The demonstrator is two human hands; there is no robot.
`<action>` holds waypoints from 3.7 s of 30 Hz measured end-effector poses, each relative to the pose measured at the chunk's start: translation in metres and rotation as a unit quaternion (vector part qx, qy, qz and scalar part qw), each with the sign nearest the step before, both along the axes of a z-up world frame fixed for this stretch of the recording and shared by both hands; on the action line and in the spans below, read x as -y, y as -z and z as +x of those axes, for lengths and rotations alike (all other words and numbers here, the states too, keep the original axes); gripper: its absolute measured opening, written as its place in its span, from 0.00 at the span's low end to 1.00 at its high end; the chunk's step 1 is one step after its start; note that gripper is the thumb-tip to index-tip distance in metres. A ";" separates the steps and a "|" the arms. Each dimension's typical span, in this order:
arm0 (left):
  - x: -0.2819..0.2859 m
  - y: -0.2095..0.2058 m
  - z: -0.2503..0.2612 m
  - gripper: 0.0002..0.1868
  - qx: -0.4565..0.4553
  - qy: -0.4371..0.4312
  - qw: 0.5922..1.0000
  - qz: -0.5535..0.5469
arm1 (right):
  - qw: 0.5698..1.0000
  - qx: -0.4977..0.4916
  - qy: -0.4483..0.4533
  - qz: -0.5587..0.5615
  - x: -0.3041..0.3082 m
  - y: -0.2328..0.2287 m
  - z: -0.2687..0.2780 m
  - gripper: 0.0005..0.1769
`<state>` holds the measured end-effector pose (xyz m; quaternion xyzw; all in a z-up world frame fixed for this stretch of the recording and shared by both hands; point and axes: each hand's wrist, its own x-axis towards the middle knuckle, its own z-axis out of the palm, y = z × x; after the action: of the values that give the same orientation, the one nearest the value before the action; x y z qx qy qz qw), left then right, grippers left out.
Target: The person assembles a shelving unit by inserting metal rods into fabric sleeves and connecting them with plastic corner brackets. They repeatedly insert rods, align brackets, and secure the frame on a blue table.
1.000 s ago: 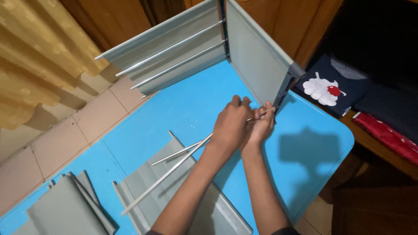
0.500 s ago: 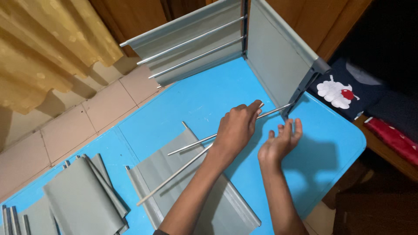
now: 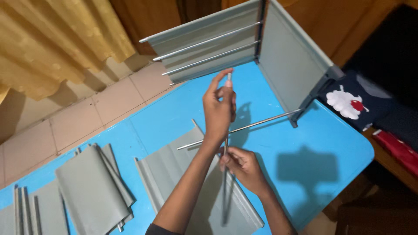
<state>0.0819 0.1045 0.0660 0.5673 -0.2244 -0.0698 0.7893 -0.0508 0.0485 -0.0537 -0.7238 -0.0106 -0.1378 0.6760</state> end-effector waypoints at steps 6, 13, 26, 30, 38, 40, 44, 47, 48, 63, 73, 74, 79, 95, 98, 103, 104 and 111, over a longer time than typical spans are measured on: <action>-0.030 0.002 0.051 0.19 -0.123 -0.039 0.974 -0.188 | 0.997 -0.072 -0.005 0.000 0.000 -0.018 0.006 0.24; -0.068 0.012 0.088 0.18 -0.132 -0.086 0.972 -0.174 | 0.982 -0.172 -0.062 -0.042 -0.004 -0.040 0.002 0.15; -0.221 0.094 0.044 0.40 0.114 -0.270 0.872 0.392 | 0.918 -0.309 -0.181 -0.168 -0.051 -0.059 0.009 0.14; -0.251 0.115 0.016 0.33 0.055 -0.308 0.848 0.429 | 0.891 -0.342 -0.199 -0.225 -0.071 -0.057 0.016 0.17; -0.256 0.098 -0.038 0.30 -0.034 -0.283 0.851 0.441 | 0.902 -0.318 -0.199 -0.213 -0.090 -0.047 0.023 0.20; -0.248 0.093 -0.052 0.27 -0.033 -0.280 0.853 0.440 | 0.892 -0.328 -0.198 -0.239 -0.093 -0.046 0.026 0.23; -0.235 0.091 -0.061 0.23 -0.035 -0.274 0.846 0.456 | 0.885 -0.342 -0.178 -0.262 -0.098 -0.048 0.030 0.26; -0.232 0.098 -0.066 0.20 0.024 -0.304 0.838 0.453 | 0.874 -0.355 -0.179 -0.277 -0.100 -0.048 0.033 0.24; -0.232 0.101 -0.066 0.19 0.033 -0.304 0.832 0.463 | 0.874 -0.356 -0.182 -0.275 -0.102 -0.048 0.034 0.24; -0.235 0.114 -0.065 0.18 0.040 -0.302 0.830 0.467 | 0.889 -0.328 -0.191 -0.256 -0.116 -0.041 0.034 0.23; -0.238 0.116 -0.065 0.15 0.047 -0.294 0.832 0.468 | 0.948 -0.137 -0.049 -0.283 -0.141 -0.039 0.043 0.14; -0.237 0.116 -0.065 0.15 0.045 -0.290 0.832 0.470 | 0.947 -0.159 -0.052 -0.274 -0.141 -0.040 0.045 0.16; -0.236 0.114 -0.064 0.15 0.033 -0.290 0.832 0.471 | 0.960 -0.102 -0.086 -0.247 -0.145 -0.042 0.058 0.09; -0.236 0.117 -0.064 0.14 0.037 -0.291 0.828 0.477 | 0.940 -0.142 -0.071 -0.302 -0.146 -0.032 0.072 0.08; -0.236 0.118 -0.063 0.14 0.041 -0.294 0.827 0.478 | 0.939 -0.102 -0.041 -0.325 -0.146 -0.033 0.074 0.10; -0.236 0.120 -0.064 0.14 0.039 -0.293 0.834 0.465 | 0.936 -0.129 -0.049 -0.325 -0.149 -0.031 0.078 0.08; -0.236 0.121 -0.064 0.14 0.042 -0.295 0.835 0.462 | 0.937 -0.128 -0.051 -0.321 -0.150 -0.031 0.078 0.08; -0.235 0.116 -0.066 0.19 0.062 -0.326 0.841 0.427 | 0.937 -0.085 -0.051 -0.336 -0.156 -0.031 0.082 0.11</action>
<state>0.0163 0.3397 -0.0496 0.8916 -0.0230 0.1385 0.4305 0.0308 0.2043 -0.0230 -0.9164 -0.0357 -0.0296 0.3977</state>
